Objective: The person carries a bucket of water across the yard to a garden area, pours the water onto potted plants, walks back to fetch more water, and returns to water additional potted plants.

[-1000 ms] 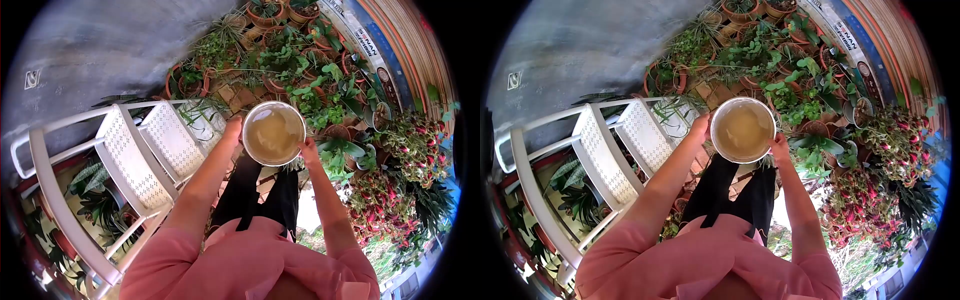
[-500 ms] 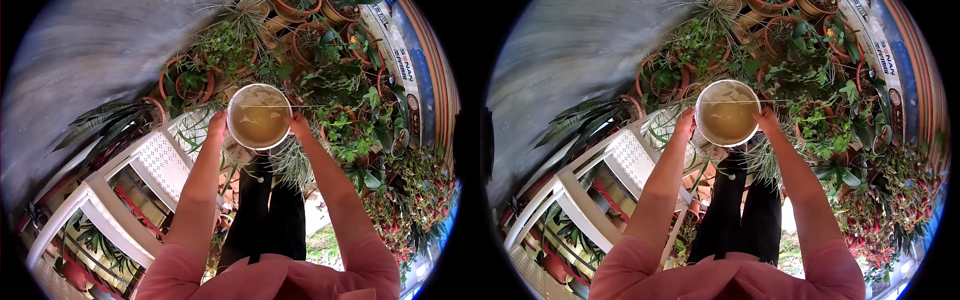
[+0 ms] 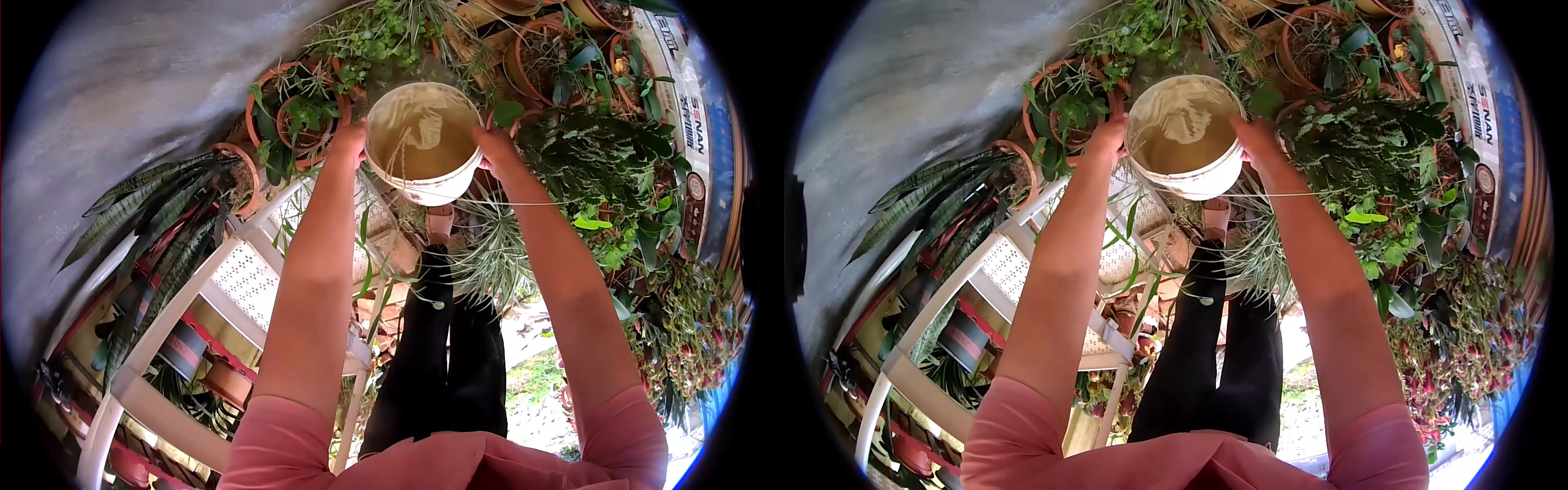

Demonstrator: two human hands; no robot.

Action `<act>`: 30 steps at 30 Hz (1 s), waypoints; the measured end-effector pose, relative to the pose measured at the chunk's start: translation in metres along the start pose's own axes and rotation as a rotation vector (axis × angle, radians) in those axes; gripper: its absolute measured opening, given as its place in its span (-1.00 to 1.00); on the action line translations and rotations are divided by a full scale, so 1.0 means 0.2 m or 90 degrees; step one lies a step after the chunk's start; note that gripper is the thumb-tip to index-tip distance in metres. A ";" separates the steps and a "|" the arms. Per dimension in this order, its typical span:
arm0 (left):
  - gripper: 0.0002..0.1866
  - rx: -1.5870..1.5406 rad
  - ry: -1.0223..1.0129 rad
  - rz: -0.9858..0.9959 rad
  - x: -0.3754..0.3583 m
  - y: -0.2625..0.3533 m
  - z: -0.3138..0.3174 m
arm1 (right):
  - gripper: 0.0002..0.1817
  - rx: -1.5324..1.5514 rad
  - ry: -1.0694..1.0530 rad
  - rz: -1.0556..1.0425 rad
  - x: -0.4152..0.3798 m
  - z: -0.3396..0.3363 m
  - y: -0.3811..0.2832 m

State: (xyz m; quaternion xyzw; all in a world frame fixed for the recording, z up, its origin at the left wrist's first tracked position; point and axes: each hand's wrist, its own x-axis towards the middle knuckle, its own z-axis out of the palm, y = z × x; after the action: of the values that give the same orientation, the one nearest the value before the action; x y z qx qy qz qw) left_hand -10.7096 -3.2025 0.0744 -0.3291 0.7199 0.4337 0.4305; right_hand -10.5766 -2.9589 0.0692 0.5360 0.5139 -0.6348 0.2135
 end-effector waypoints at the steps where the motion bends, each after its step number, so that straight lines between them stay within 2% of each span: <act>1: -0.60 0.001 -0.011 -0.002 0.00 0.01 0.00 | -0.59 0.006 0.004 0.008 -0.01 0.01 -0.02; 5: -0.52 0.019 -0.036 0.026 0.07 0.01 -0.02 | -0.61 0.018 0.007 0.013 -0.06 0.04 -0.05; 7: -0.49 0.036 -0.008 0.081 -0.02 0.04 -0.01 | -0.61 0.017 0.005 0.003 -0.09 0.04 -0.07; 10: -0.46 0.105 -0.046 0.081 -0.08 0.06 -0.03 | -0.51 0.024 0.034 -0.019 -0.16 0.06 -0.08; 13: -0.65 0.048 0.009 0.144 -0.04 -0.03 -0.04 | -0.41 -0.056 -0.014 0.006 -0.16 0.01 -0.02; 14: -0.68 0.003 0.006 0.162 -0.01 -0.08 -0.05 | -0.38 -0.013 0.012 -0.063 -0.13 0.01 0.06; 17: -0.64 -0.100 0.001 0.223 0.02 -0.18 -0.03 | -0.38 -0.010 -0.045 -0.020 -0.23 -0.01 0.03; 18: -0.62 -0.097 0.038 0.175 -0.10 -0.14 -0.03 | -0.52 -0.064 -0.015 -0.021 -0.30 0.00 0.00; 21: -0.57 -0.167 -0.004 0.110 -0.18 -0.16 -0.05 | -0.49 -0.115 -0.059 -0.103 -0.25 -0.06 0.12; 22: -0.52 -0.177 0.029 0.120 -0.14 -0.21 -0.04 | -0.52 -0.115 -0.040 -0.131 -0.27 -0.06 0.14; 25: -0.44 -0.203 0.025 0.063 -0.14 -0.27 -0.05 | -0.45 -0.030 -0.069 -0.229 -0.32 -0.06 0.17; 27: -0.42 -0.211 0.049 0.036 -0.16 -0.30 -0.05 | -0.53 -0.064 -0.010 -0.188 -0.36 -0.05 0.19; 29: -0.41 -0.217 0.068 0.020 -0.20 -0.32 -0.06 | -0.58 -0.094 -0.009 -0.129 -0.49 -0.02 0.10; 30: -0.40 -0.247 0.059 0.016 -0.23 -0.33 -0.07 | -0.73 -0.146 -0.004 -0.154 -0.49 -0.02 0.11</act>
State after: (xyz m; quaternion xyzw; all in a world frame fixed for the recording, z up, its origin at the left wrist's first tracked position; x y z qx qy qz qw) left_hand -10.6392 -3.2372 0.0961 -0.4162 0.6460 0.5540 0.3203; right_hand -10.5253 -2.9912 0.1479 0.4403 0.6434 -0.5946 0.1967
